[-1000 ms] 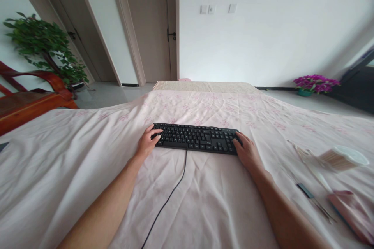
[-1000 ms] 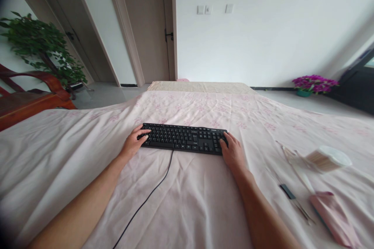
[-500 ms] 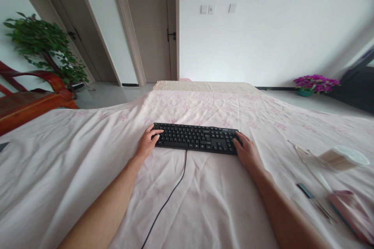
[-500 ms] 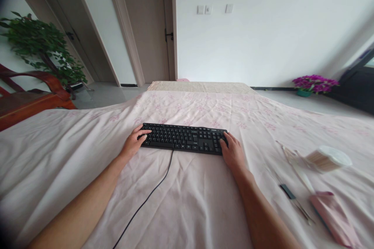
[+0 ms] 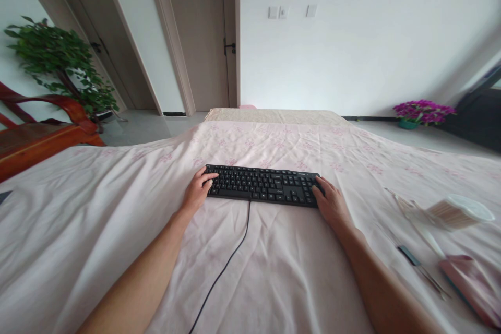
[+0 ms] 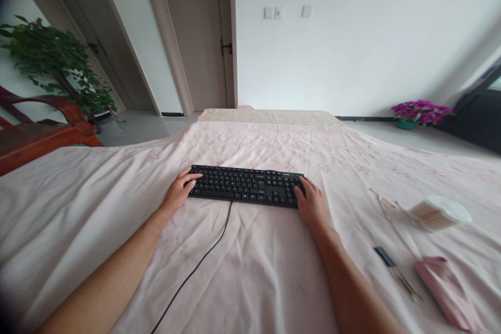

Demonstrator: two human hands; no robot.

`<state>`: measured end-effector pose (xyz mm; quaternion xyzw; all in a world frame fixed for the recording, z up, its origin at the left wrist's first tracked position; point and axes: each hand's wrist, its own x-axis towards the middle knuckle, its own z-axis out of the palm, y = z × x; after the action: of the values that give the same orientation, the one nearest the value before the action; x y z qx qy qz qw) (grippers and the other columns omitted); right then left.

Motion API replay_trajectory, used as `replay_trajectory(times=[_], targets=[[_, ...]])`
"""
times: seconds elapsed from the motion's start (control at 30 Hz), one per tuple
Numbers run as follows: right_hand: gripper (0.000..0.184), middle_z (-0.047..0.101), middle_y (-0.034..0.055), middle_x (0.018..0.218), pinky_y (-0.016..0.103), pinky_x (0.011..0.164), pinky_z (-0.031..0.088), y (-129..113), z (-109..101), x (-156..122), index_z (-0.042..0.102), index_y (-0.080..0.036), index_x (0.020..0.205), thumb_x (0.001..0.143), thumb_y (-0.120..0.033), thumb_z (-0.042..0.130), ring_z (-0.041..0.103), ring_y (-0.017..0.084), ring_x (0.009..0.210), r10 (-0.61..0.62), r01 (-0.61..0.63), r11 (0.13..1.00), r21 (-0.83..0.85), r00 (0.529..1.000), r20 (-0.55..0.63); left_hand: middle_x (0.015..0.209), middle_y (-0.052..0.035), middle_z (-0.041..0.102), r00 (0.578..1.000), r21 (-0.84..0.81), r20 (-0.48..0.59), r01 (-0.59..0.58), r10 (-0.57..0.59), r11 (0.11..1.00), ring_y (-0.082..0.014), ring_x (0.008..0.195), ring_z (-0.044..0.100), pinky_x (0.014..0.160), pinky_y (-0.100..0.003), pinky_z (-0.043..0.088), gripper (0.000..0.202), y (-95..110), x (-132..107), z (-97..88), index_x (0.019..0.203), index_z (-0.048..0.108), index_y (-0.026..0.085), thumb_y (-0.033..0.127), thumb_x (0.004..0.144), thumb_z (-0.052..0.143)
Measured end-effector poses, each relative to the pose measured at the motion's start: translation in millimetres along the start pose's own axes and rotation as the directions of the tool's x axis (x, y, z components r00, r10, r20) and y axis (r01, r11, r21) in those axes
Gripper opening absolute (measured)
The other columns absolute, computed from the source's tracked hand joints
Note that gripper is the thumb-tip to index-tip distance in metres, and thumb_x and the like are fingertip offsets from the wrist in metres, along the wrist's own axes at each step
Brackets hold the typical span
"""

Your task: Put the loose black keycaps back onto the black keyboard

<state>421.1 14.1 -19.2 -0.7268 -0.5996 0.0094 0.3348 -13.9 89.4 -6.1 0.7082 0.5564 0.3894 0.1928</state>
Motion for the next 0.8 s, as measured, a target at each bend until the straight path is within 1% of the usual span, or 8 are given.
replay_trajectory(times=[0.13,0.4,0.53,0.6,0.67,0.73,0.8], targets=[[0.050,0.053,0.0125,0.138,0.044,0.109,0.034,-1,0,0,0.055,-0.017,0.133,0.092,-0.042,0.043,0.048,0.028,0.127,-0.001,0.001,1.000,0.002,1.000,-0.005,0.146,-0.0038,0.043,1.000,-0.008,0.000,0.005,-0.005,1.000,-0.0227,0.135,0.041,0.115,-0.040,0.029,0.035,1,0,-0.3,0.113,0.069,0.026,0.021,0.087,0.046],[0.050,0.053,0.0127,0.138,0.045,0.109,0.035,-2,-2,-1,0.055,-0.018,0.134,0.091,-0.042,0.043,0.047,0.029,0.128,0.001,-0.001,1.000,0.019,1.000,-0.001,0.145,-0.0075,0.044,1.000,-0.013,0.001,0.012,-0.012,1.000,-0.0243,0.135,0.041,0.116,-0.041,0.028,0.036,1,0,-0.7,0.114,0.068,0.023,0.022,0.088,0.045],[0.050,0.054,0.0127,0.136,0.046,0.109,0.035,-3,-2,0,0.055,-0.018,0.133,0.091,-0.042,0.044,0.048,0.028,0.127,-0.003,0.003,0.999,0.033,1.000,-0.009,0.142,-0.0076,0.047,0.998,-0.072,-0.055,0.018,-0.022,0.997,-0.0231,0.136,0.039,0.117,-0.039,0.026,0.038,-3,1,0.8,0.121,0.063,0.023,0.024,0.085,0.051],[0.051,0.055,0.0135,0.135,0.045,0.109,0.036,-3,-4,0,0.056,-0.016,0.132,0.090,-0.042,0.045,0.049,0.028,0.126,-0.010,0.011,0.999,0.045,1.000,-0.011,0.141,-0.0084,0.049,0.993,-0.156,-0.083,0.075,-0.089,0.985,-0.0230,0.135,0.040,0.116,-0.039,0.027,0.045,-3,4,1.6,0.129,0.057,0.022,0.026,0.084,0.055],[0.053,0.057,0.0146,0.133,0.045,0.108,0.036,-4,-5,1,0.056,-0.014,0.132,0.089,-0.043,0.046,0.051,0.028,0.124,-0.011,0.012,0.998,0.061,1.000,-0.012,0.140,-0.0093,0.051,0.976,-0.279,-0.075,0.175,-0.203,0.944,-0.0233,0.133,0.043,0.114,-0.038,0.030,0.052,-1,8,1.0,0.134,0.050,0.022,0.028,0.083,0.058],[0.055,0.059,0.0149,0.130,0.046,0.107,0.037,-4,-7,1,0.054,-0.014,0.133,0.088,-0.044,0.047,0.052,0.029,0.122,0.011,-0.010,0.995,0.098,1.000,-0.010,0.140,-0.0107,0.052,0.943,-0.399,-0.035,0.289,-0.330,0.870,-0.0237,0.131,0.045,0.111,-0.037,0.033,0.056,2,13,-2.1,0.134,0.049,0.022,0.030,0.080,0.062],[0.056,0.059,0.0142,0.130,0.047,0.107,0.037,-5,-8,1,0.051,-0.016,0.136,0.087,-0.044,0.049,0.053,0.029,0.122,0.059,-0.056,0.985,0.165,0.998,-0.016,0.131,-0.0122,0.059,0.899,-0.499,0.010,0.384,-0.438,0.777,-0.0243,0.125,0.052,0.105,-0.036,0.038,0.053,4,20,-7.7,0.127,0.054,0.021,0.033,0.077,0.067]])
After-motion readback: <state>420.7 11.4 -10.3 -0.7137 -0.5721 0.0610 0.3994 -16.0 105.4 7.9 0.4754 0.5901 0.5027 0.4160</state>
